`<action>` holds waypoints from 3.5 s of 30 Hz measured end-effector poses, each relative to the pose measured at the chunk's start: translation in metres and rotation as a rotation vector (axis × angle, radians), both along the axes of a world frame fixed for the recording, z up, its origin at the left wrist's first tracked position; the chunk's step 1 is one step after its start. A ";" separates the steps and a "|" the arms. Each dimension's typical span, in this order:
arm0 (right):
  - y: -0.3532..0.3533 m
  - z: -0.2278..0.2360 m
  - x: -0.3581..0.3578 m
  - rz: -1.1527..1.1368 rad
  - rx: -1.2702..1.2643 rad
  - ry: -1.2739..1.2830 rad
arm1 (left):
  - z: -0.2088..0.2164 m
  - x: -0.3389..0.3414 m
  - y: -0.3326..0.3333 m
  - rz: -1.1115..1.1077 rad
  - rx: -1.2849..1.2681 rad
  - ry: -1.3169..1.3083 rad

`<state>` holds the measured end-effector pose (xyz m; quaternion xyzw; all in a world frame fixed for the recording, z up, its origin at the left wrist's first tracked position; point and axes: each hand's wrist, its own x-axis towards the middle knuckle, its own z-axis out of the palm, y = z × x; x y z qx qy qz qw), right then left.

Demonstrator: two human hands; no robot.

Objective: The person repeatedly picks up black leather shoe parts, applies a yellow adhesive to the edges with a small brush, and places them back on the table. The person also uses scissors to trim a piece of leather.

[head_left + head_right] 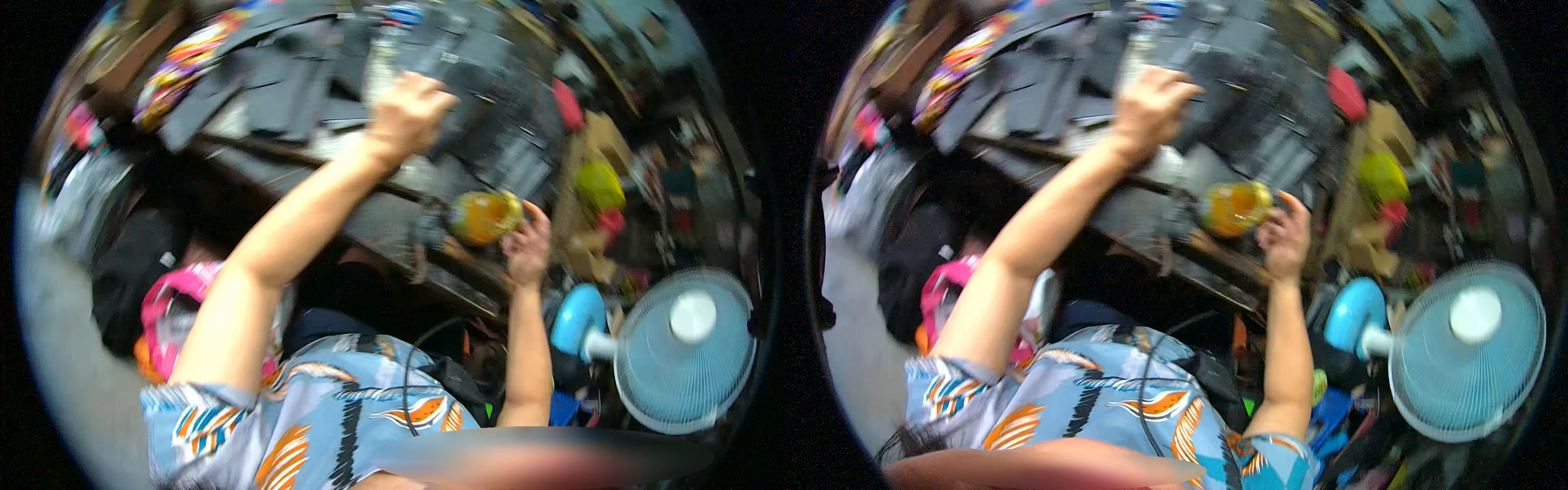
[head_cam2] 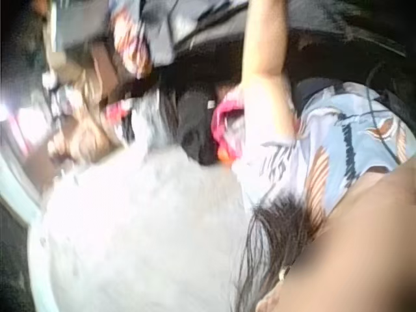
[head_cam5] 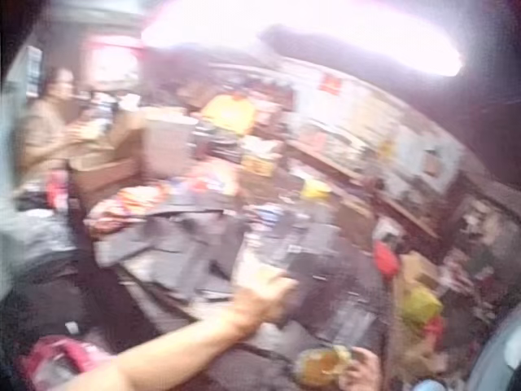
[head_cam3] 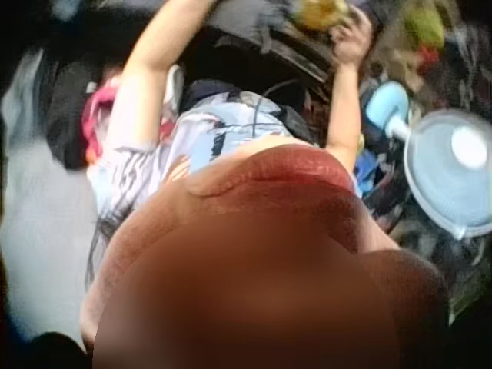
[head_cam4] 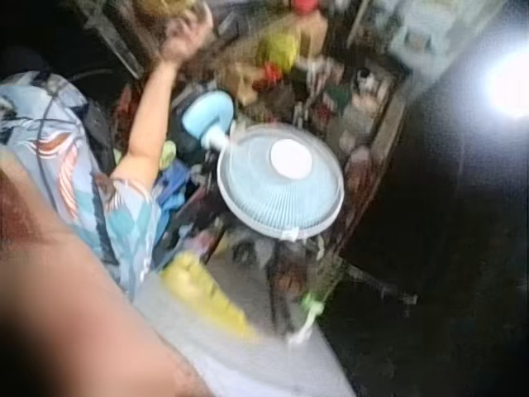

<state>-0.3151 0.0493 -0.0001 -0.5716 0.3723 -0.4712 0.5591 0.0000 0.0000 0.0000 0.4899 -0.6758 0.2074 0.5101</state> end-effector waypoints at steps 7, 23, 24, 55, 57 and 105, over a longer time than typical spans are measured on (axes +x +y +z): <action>-0.006 -0.007 0.002 -0.041 -0.008 -0.065 | 0.030 0.021 0.042 0.045 0.001 -0.054; -0.007 -0.008 0.001 -0.008 -0.029 -0.095 | 0.025 0.134 0.036 0.790 0.306 -0.023; -0.008 -0.007 0.001 -0.002 -0.039 -0.091 | 0.026 0.125 0.031 0.791 0.325 -0.110; 0.014 0.037 0.014 -0.306 -0.295 -0.025 | 0.025 -0.009 0.249 -0.477 0.435 1.578; 0.038 0.066 0.020 -0.277 -0.565 0.046 | 0.026 -0.012 0.258 -0.517 0.484 1.756; 0.041 0.127 0.177 0.369 -0.606 0.246 | 0.049 0.039 0.251 -0.513 0.421 1.109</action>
